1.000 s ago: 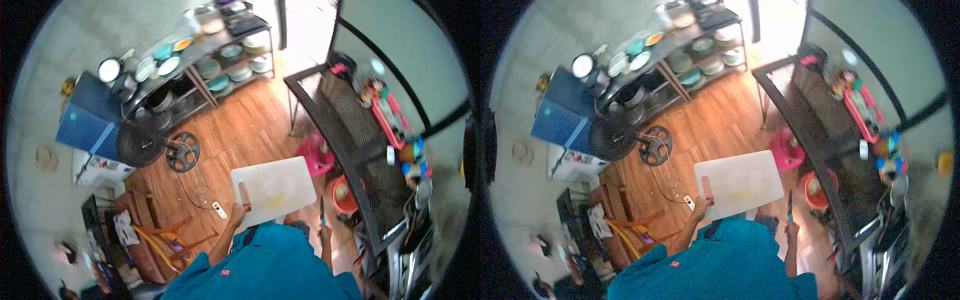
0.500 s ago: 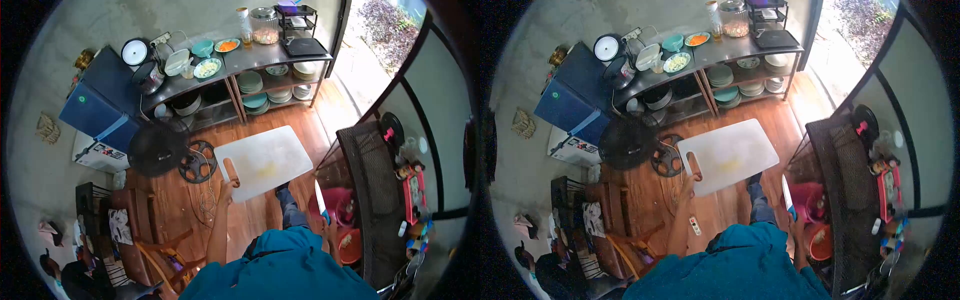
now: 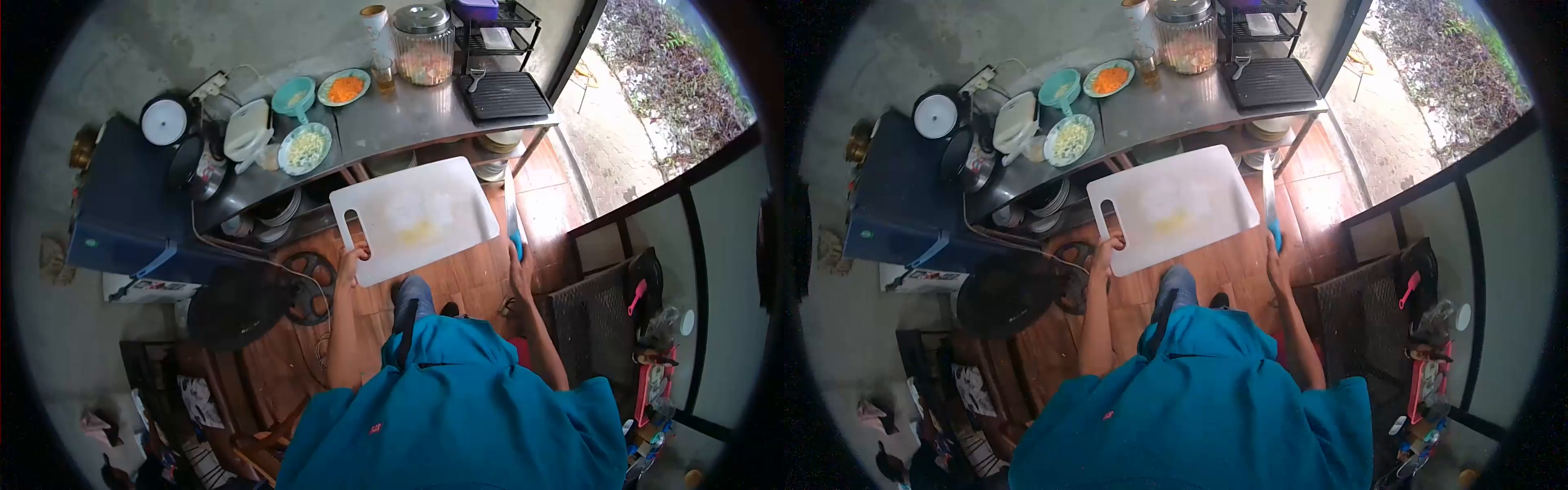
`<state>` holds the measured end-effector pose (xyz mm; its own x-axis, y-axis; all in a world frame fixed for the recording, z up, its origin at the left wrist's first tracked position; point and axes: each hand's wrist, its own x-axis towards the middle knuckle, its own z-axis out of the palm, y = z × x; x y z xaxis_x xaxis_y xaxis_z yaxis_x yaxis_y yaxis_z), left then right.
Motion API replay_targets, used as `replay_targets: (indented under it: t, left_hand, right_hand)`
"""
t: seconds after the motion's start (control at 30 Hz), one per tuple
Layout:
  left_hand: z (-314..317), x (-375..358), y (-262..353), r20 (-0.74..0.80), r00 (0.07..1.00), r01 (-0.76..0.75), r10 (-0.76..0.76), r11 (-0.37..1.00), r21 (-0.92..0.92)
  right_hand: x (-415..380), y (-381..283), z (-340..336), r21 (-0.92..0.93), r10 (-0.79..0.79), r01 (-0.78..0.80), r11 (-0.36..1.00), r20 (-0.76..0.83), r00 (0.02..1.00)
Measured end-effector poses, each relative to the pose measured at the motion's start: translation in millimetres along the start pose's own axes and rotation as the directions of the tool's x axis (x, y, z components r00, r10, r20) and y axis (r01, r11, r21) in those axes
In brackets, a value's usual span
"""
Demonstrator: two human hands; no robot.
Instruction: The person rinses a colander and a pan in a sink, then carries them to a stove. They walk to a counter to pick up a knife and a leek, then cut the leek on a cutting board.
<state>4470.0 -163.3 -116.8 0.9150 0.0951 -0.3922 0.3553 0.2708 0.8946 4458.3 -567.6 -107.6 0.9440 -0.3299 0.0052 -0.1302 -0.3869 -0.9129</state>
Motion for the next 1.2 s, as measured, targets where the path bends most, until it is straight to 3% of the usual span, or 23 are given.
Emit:
replay_targets:
  t: [0.1, 0.17, 0.23, 0.27, 0.3, 0.37, 0.4, 0.53, 0.6, 0.63, 0.7, 0.73, 0.77, 0.8, 0.83, 0.9, 0.97, 1.03, 1.07, 1.1, 1.13, 1.2]
  left_hand:
    - [-4.4, 74.9, 11.9, 0.064, 0.998, 0.011, -0.005, 0.996, -0.083]
    - [-0.8, 122.2, 19.7, 0.029, 0.998, -0.059, 0.059, 0.998, -0.007]
    - [-11.4, 168.4, 12.1, 0.051, 0.999, -0.013, 0.011, 1.000, 0.025]
    - [-14.2, 205.0, 20.1, 0.064, 0.998, -0.001, -0.003, 0.998, 0.064]
    - [-16.4, 220.2, 25.5, 0.073, 0.997, 0.023, -0.027, 0.998, 0.059]
    - [-17.2, 254.8, 35.7, 0.113, 0.988, 0.113, -0.103, 0.990, -0.083]
    - [-22.4, 270.1, 37.1, 0.117, 0.987, 0.114, -0.111, 0.993, -0.014]
    - [-27.9, 329.6, 46.1, 0.126, 0.978, 0.169, -0.166, 0.985, -0.016]
    - [-14.5, 333.3, 59.7, -0.039, 0.999, 0.016, -0.020, 0.996, -0.091]
    - [-10.2, 329.8, 67.5, -0.042, 0.998, 0.039, -0.042, 0.996, -0.084]
    - [2.4, 328.1, 79.1, -0.312, 0.947, -0.033, 0.077, 0.989, 0.142]
    - [1.8, 332.4, 64.6, -0.353, 0.916, -0.148, 0.190, 0.979, 0.141]
    - [2.9, 328.7, 58.7, -0.334, 0.928, -0.121, 0.168, 0.980, 0.157]
    - [5.0, 320.6, 50.9, -0.339, 0.879, -0.145, 0.337, 0.863, 0.484]
    - [13.5, 320.3, 47.1, -0.266, 0.817, -0.158, 0.511, 0.643, 0.750]
    - [46.8, 298.5, 80.2, -0.161, 0.822, -0.249, 0.546, 0.598, 0.762]
    - [73.5, 292.0, 96.7, 0.222, 0.837, -0.442, 0.501, 0.378, 0.813]
    - [104.8, 292.8, 99.7, 0.412, 0.864, -0.487, 0.289, 0.278, 0.828]
    - [116.6, 299.2, 97.9, 0.430, 0.857, -0.501, 0.284, 0.263, 0.825]
    - [125.2, 304.9, 96.0, 0.551, 0.809, -0.585, 0.204, 0.198, 0.786]
    - [132.3, 315.4, 93.0, 0.660, 0.743, -0.670, 0.116, 0.138, 0.730]
    - [130.9, 337.6, 75.2, 0.687, 0.722, -0.692, 0.086, 0.070, 0.719]
  right_hand:
    - [77.5, -27.0, 49.8, -0.010, 0.020, -0.020, 1.000, 0.001, 1.000]
    - [116.3, -43.0, 80.8, -0.052, 0.036, -0.037, 0.998, -0.013, 0.999]
    - [152.2, -61.4, 109.3, -0.083, 0.072, -0.068, 0.994, 0.050, 0.996]
    - [175.4, -17.4, 138.7, -0.079, -0.104, 0.095, 0.992, -0.122, 0.987]
    - [183.0, -22.0, 148.2, -0.097, -0.088, 0.076, 0.992, -0.123, 0.988]
    - [202.1, -35.9, 165.0, -0.401, -0.241, 0.214, 0.890, -0.016, 0.970]
    - [206.4, -42.1, 172.7, -0.443, -0.185, 0.176, 0.879, 0.022, 0.982]
    - [228.7, -54.0, 211.6, -0.557, -0.076, 0.102, 0.824, 0.069, 0.995]
    - [238.1, -53.3, 223.4, -0.579, -0.032, 0.060, 0.813, 0.060, 0.998]
    - [243.7, -52.7, 231.5, -0.587, -0.010, 0.034, 0.809, 0.044, 0.999]
    - [257.0, -50.6, 243.5, -0.587, 0.023, -0.012, 0.809, 0.012, 1.000]
    - [263.2, -49.4, 249.7, -0.516, -0.038, 0.028, 0.856, -0.009, 0.999]
    - [264.8, -53.8, 251.4, -0.449, -0.090, 0.062, 0.892, -0.043, 0.995]
    - [263.9, -57.1, 250.2, -0.505, -0.083, 0.075, 0.860, 0.006, 0.997]
    - [270.1, -68.6, 252.1, -0.555, -0.086, 0.099, 0.826, 0.050, 0.995]
    - [274.0, -69.0, 257.1, -0.577, -0.076, 0.088, 0.812, 0.045, 0.996]
    - [275.9, -72.6, 259.9, -0.554, -0.174, 0.142, 0.820, -0.006, 0.985]
    - [278.4, -64.3, 252.9, -0.519, -0.239, 0.133, 0.844, -0.142, 0.961]
    - [276.7, -46.6, 248.2, -0.299, -0.073, -0.059, 0.952, -0.412, 0.908]
    - [271.9, -27.8, 244.9, -0.017, 0.149, -0.201, 0.979, -0.611, 0.778]
    - [268.8, -1.3, 241.6, 0.002, 0.165, -0.210, 0.978, -0.625, 0.763]
    - [259.8, 56.5, 236.6, 0.494, 0.646, -0.432, 0.754, -0.445, 0.620]
